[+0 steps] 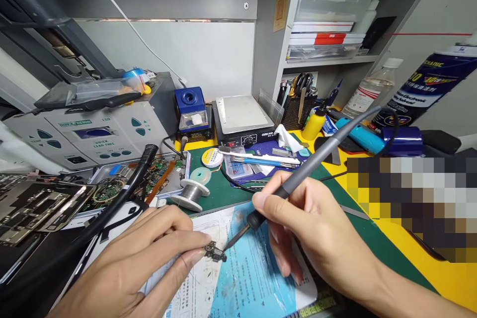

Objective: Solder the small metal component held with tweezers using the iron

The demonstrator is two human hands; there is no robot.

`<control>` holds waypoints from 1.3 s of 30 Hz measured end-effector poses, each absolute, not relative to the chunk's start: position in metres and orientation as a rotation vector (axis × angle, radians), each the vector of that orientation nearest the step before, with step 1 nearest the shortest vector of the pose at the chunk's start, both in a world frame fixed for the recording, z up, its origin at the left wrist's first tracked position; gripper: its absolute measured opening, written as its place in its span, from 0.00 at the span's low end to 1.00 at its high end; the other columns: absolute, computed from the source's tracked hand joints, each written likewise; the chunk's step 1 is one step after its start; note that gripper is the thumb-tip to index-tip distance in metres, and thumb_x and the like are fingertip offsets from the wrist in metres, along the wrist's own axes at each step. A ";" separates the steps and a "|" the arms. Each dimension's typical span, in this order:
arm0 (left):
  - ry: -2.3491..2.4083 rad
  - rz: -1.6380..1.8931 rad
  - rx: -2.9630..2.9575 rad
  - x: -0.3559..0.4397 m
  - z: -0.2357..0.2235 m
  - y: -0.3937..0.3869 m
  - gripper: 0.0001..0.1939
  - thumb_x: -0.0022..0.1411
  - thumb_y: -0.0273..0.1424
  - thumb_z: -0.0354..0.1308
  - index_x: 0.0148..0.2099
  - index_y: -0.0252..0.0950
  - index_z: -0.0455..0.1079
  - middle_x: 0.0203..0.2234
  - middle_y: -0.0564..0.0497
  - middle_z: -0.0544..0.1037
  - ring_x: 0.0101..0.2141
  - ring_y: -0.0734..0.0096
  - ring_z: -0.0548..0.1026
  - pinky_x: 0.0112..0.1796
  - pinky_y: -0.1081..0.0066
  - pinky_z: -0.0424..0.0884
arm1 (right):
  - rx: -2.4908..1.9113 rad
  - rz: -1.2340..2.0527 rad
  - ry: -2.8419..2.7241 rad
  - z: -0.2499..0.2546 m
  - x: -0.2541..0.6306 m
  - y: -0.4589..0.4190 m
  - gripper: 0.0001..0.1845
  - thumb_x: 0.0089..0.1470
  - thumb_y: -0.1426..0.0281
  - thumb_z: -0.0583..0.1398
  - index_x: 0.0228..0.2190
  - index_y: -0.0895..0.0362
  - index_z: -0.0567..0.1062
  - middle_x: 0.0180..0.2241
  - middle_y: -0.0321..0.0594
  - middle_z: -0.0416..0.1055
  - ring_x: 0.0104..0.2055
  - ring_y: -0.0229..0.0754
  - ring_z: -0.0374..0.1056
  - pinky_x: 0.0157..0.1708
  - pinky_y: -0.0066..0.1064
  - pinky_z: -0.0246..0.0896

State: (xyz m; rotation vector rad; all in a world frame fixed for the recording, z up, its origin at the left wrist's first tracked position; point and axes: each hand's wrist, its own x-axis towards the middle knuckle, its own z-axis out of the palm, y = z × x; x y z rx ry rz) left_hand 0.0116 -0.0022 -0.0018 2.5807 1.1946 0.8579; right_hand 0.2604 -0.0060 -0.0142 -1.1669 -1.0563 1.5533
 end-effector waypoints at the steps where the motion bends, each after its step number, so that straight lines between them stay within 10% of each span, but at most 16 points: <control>1: 1.192 0.860 2.578 0.011 -0.002 -0.003 0.14 0.73 0.38 0.55 0.38 0.41 0.79 0.27 0.51 0.71 0.32 0.67 0.73 0.36 0.72 0.77 | -1.174 1.553 -1.063 -0.014 0.260 -0.006 0.16 0.53 0.61 0.71 0.23 0.53 0.73 0.13 0.28 0.68 0.06 0.34 0.58 0.06 0.19 0.52; 12: 1.148 0.645 2.499 -0.002 -0.012 -0.011 0.15 0.73 0.23 0.49 0.41 0.42 0.76 0.32 0.52 0.69 0.34 0.68 0.69 0.39 0.66 0.70 | -1.257 1.469 -1.206 -0.013 0.255 -0.012 0.12 0.52 0.65 0.70 0.24 0.52 0.74 0.10 0.30 0.69 0.08 0.33 0.57 0.08 0.18 0.52; 39: 1.089 0.634 2.451 -0.002 -0.008 -0.009 0.15 0.72 0.22 0.49 0.44 0.42 0.76 0.33 0.53 0.70 0.35 0.67 0.69 0.37 0.65 0.68 | -1.179 1.490 -1.101 -0.005 0.249 -0.009 0.14 0.49 0.65 0.73 0.24 0.54 0.74 0.12 0.31 0.70 0.09 0.35 0.63 0.07 0.17 0.54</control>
